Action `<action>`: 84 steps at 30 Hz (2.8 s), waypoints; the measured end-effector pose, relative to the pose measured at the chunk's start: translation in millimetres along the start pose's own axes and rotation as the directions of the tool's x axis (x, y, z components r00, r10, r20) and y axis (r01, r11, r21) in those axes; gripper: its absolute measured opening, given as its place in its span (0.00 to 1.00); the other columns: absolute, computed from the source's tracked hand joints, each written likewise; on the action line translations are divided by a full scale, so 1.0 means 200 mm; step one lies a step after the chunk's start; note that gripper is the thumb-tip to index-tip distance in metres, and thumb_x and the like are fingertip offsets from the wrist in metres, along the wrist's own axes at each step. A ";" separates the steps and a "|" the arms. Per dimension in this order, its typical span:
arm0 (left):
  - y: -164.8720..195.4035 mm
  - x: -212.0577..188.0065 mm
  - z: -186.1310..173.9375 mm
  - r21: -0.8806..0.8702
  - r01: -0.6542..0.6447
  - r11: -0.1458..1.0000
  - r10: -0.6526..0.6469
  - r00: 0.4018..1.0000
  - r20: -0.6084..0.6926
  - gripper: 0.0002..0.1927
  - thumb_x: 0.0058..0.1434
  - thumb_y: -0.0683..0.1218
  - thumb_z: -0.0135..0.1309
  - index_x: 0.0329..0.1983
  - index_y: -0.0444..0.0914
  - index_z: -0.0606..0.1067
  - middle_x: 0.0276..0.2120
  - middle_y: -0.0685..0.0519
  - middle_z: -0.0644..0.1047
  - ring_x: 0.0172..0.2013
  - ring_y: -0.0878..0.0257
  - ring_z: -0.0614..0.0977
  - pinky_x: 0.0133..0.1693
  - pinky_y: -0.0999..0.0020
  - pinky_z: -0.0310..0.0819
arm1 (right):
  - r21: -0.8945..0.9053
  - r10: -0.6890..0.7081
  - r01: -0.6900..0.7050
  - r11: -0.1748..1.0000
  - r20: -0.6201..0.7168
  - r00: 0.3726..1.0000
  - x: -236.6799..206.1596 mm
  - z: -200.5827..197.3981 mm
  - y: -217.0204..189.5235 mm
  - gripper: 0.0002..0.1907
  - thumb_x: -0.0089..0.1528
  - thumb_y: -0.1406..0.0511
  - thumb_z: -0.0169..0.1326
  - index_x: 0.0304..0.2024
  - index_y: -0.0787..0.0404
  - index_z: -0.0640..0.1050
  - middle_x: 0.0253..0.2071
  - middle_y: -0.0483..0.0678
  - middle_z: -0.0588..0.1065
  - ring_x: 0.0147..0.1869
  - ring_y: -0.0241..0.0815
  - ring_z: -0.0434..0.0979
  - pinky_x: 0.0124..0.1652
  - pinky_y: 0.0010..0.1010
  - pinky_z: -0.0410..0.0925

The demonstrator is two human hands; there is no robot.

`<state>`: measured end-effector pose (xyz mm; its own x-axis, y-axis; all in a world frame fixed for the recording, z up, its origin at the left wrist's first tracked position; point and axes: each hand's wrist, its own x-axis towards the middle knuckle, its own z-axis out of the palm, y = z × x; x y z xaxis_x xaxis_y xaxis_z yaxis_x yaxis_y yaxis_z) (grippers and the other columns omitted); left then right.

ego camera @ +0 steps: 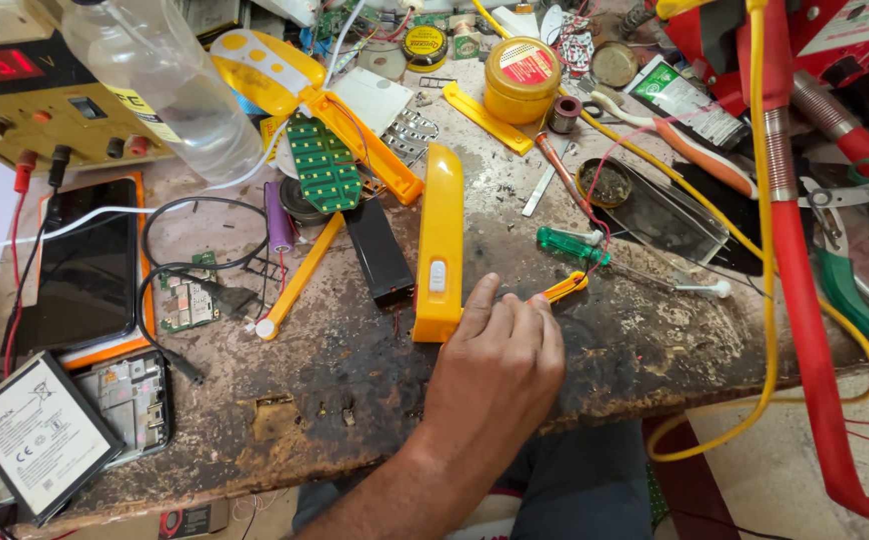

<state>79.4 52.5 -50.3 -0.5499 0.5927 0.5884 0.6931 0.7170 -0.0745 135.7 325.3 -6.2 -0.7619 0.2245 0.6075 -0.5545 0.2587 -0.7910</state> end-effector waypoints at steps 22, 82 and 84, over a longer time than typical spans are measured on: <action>0.08 -0.02 -0.05 0.328 -0.027 0.944 -0.009 0.994 0.110 0.22 0.63 0.41 0.45 0.56 0.24 0.78 0.40 0.37 0.82 0.44 0.55 0.85 0.73 0.60 0.48 | -0.597 0.415 -0.134 0.791 0.361 0.835 0.17 0.57 0.07 0.07 0.58 0.66 0.66 0.38 0.61 0.84 0.32 0.45 0.84 0.36 0.34 0.83 0.36 0.27 0.75; 0.00 -0.21 -0.09 -0.223 0.198 0.954 -0.246 0.946 -0.213 0.10 0.60 0.41 0.56 0.45 0.36 0.78 0.47 0.48 0.80 0.64 0.51 0.75 0.71 0.39 0.54 | -0.343 0.061 0.296 0.892 0.739 0.671 0.21 0.55 0.18 0.10 0.58 0.65 0.63 0.43 0.56 0.83 0.37 0.45 0.85 0.40 0.38 0.87 0.39 0.28 0.77; -0.02 -0.25 -0.12 -0.265 0.202 0.943 -0.266 0.934 -0.237 0.09 0.60 0.40 0.60 0.44 0.37 0.76 0.50 0.47 0.77 0.64 0.50 0.75 0.70 0.37 0.59 | -0.342 0.035 0.337 0.878 0.745 0.666 0.21 0.55 0.20 0.10 0.58 0.65 0.63 0.43 0.55 0.84 0.38 0.46 0.84 0.39 0.39 0.87 0.39 0.29 0.77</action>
<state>115.9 10.4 -60.1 -0.5880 0.2762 0.7602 0.6661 0.6985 0.2614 45.0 240.8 -20.0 -0.7760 -0.5419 0.3227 -0.6287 0.6235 -0.4648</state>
